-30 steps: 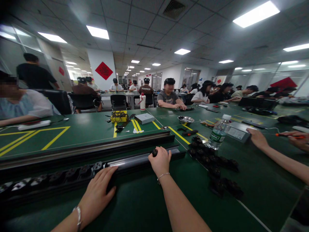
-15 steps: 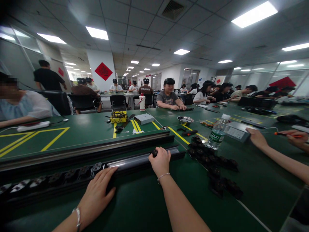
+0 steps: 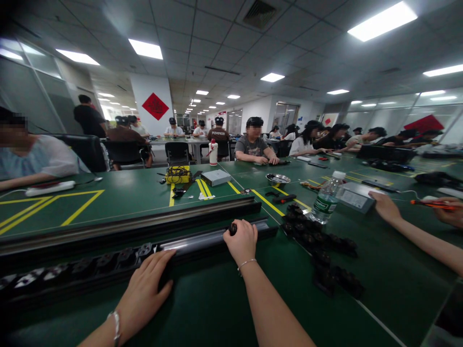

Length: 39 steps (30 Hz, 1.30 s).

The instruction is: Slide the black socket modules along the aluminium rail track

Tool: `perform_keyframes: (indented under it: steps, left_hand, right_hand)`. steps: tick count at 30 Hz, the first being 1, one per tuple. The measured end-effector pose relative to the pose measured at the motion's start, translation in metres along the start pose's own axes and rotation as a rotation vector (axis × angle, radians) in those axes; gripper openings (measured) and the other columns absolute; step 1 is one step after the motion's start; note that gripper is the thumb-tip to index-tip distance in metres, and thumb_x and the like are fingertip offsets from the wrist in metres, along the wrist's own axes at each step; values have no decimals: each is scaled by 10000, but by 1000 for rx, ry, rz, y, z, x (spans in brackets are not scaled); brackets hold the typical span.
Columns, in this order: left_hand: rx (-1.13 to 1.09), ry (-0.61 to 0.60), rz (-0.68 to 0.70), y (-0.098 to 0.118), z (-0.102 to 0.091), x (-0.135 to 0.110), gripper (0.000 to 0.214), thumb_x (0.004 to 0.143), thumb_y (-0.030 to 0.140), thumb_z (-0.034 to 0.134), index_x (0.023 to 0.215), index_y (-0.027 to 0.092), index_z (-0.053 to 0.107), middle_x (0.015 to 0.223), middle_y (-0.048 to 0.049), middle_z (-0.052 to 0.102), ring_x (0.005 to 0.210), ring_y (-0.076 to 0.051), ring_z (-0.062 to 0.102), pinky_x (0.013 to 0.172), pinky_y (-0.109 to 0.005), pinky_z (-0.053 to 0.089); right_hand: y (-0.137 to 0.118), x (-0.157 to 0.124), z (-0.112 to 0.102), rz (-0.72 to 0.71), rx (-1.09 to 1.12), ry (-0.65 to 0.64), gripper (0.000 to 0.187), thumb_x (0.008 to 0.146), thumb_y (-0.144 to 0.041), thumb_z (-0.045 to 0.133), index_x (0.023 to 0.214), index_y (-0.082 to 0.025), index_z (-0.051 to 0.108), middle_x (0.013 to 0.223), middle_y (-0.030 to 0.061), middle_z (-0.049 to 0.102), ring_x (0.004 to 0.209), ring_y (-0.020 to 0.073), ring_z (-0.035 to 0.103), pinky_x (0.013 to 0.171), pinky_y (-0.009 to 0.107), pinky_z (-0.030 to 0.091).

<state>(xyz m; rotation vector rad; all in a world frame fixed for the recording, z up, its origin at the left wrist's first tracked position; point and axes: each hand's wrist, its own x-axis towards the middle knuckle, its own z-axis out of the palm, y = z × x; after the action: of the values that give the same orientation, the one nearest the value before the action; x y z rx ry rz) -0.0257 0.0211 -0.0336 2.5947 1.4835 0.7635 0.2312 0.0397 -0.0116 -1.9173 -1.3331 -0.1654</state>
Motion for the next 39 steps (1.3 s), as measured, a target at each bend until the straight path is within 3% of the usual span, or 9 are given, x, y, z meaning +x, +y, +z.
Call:
perform_keyframes:
  steps: [26,33,39]
  left_hand:
    - [3,-11,-8,1,-2,0,549,733,194,452,1275,240,377,1261,-24,488,1200,-208,378,985,-397,340]
    - [1,-17,-8,2,-3,1,549,735,199,454,1277,243,378,1264,-26,488,1203,-208,377,978,-392,350]
    - [1,-35,-22,3,-4,0,551,733,194,449,1278,234,377,1277,-28,475,1211,-208,363,993,-399,332]
  right_hand:
    - [3,2,2,30,33,23,343,670,-244,474,996,-187,568,1003,50,619,988,203,523,975,377,220]
    - [2,0,2,84,-32,58,405,662,-272,487,1052,-177,541,1070,77,597,1101,231,456,1014,437,127]
    - [2,2,1,86,-39,26,377,664,-277,478,1023,-186,552,1049,66,604,1087,226,461,1013,440,123]
